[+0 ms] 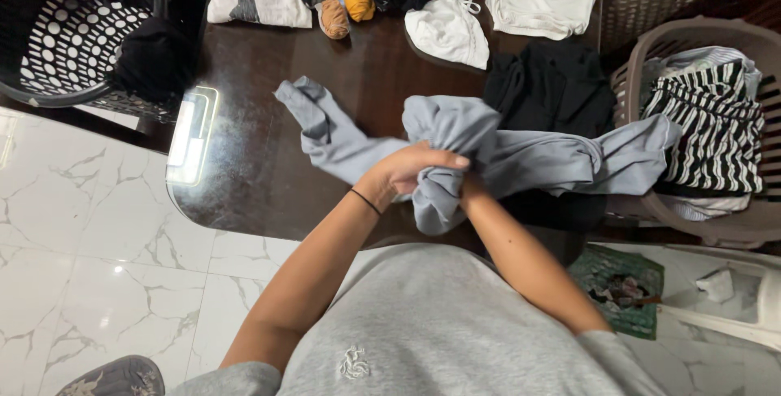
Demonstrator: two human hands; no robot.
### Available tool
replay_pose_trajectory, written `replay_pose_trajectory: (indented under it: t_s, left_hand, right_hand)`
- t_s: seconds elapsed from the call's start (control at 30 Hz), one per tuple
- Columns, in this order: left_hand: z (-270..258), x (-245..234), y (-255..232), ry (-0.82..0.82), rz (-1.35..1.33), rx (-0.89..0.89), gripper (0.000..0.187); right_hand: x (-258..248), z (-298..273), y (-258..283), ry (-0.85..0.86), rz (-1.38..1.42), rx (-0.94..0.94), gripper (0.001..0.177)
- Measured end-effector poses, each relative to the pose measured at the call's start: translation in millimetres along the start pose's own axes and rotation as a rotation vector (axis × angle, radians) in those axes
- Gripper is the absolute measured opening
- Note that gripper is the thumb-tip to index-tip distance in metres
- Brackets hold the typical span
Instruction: The person folds various garments including a black jacket, a tie-dye top, and striped shorts on a wooden table. The person places folded items into a laundry basket and continues folding additional pieces from a pile.
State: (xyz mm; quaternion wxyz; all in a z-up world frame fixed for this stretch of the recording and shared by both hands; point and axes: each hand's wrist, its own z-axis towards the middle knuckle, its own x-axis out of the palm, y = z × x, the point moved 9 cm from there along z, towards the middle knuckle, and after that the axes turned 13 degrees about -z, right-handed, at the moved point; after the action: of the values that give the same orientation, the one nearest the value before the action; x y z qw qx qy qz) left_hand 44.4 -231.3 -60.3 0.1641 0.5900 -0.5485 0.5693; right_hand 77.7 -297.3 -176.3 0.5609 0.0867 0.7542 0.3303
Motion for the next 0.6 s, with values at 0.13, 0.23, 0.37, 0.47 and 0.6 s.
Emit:
replay_pose_trajectory:
  t_s: [0.13,0.23,0.37,0.47,0.6]
  left_hand:
    - [2,-85,-4,-0.068,-0.327,0.104,0.034]
    - [3,-162,-19,-0.137,-0.515,0.337,0.017]
    - [-28,-162,-50,-0.207,-0.737,0.438,0.040]
    - [-57,-86,-76,-0.150,-0.771,0.418,0.056]
    - [-28,-35,-68,-0.224,-0.510,0.345,0.056]
  right_hand:
    - [-15,9,4,-0.005,0.077,-0.001,0.020]
    - [-49,5,-4,0.007,0.257,0.097,0.021]
    - [-168,-19,9,-0.498,1.224,0.012,0.024]
    - [-218,-37,57,-0.481,1.112,-0.045,0.027]
    - [-204,-24,110,-0.299,0.502,-0.101,0.031]
